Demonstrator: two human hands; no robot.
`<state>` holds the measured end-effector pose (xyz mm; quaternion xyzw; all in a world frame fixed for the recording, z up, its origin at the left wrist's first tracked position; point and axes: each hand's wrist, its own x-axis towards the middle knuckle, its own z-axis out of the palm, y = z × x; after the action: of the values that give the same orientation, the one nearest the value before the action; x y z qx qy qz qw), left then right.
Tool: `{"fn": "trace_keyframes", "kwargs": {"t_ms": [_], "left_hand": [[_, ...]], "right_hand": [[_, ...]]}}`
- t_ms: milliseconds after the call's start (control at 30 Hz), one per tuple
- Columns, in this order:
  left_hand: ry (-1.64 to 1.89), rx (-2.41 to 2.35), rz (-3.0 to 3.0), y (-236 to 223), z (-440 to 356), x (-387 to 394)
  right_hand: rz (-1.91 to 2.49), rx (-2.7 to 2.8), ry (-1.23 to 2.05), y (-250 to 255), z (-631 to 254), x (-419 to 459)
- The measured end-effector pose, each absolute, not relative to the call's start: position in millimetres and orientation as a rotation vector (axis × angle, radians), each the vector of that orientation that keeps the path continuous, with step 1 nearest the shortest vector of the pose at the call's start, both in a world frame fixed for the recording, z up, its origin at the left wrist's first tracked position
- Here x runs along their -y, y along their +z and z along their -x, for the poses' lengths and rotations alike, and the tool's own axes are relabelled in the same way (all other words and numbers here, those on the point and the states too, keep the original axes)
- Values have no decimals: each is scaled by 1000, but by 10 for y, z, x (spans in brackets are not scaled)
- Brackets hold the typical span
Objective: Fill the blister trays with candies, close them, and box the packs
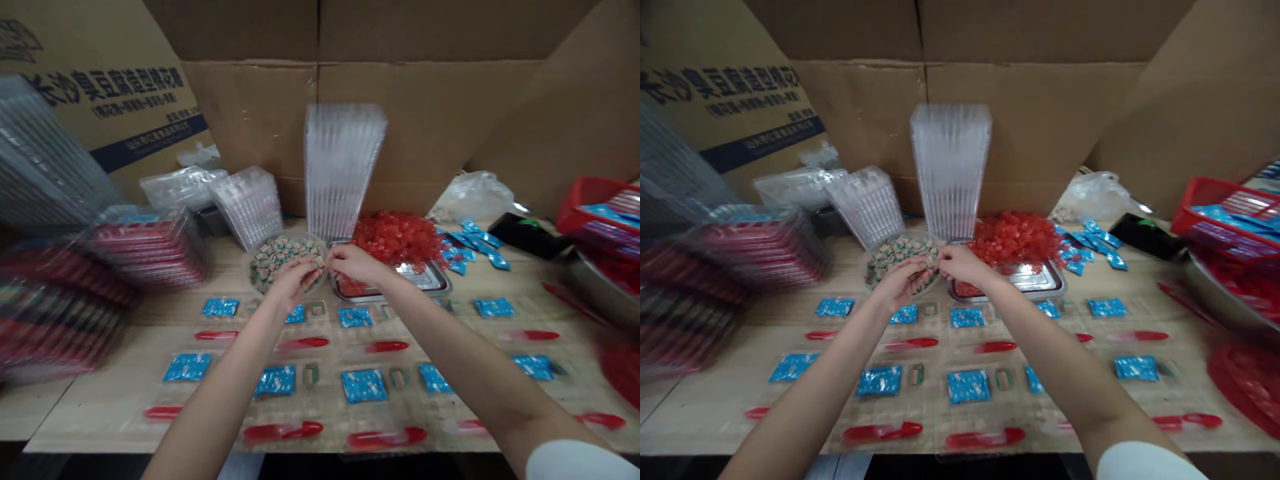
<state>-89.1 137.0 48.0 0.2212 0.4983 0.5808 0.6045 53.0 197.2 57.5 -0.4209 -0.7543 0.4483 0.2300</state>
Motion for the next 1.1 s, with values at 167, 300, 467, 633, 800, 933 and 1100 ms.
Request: {"fn": "trace_keyframes", "kwargs": {"t_ms": [167,300,467,633,800,933,1100], "left_hand": [[1298,-1169,-626,529,527,-1324],[1177,-1207,-727,530,90,-1298],[923,-1247,-882,472,-726,-1257],[751,-1249,-1010,393,-1592,-1204],[690,-1202,-1063,254,-2288,-1354],[751,-1247,-1200,59,-2560,-1528],[779,-1232,-1427,-145,-2520,-1563]], "right_hand": [[1299,2169,862,629,-890,-1769],[1321,2299,432,736,-1429,-1427],[1250,2680,-68,740,-2266,-1053],[1456,2687,-106,622,-3010,-879],[1517,2508,-87,461,-3758,-1073],[1643,2392,-138,275,-4311,-1441],[1763,2497,-116,100,-4561,-1699]]}}
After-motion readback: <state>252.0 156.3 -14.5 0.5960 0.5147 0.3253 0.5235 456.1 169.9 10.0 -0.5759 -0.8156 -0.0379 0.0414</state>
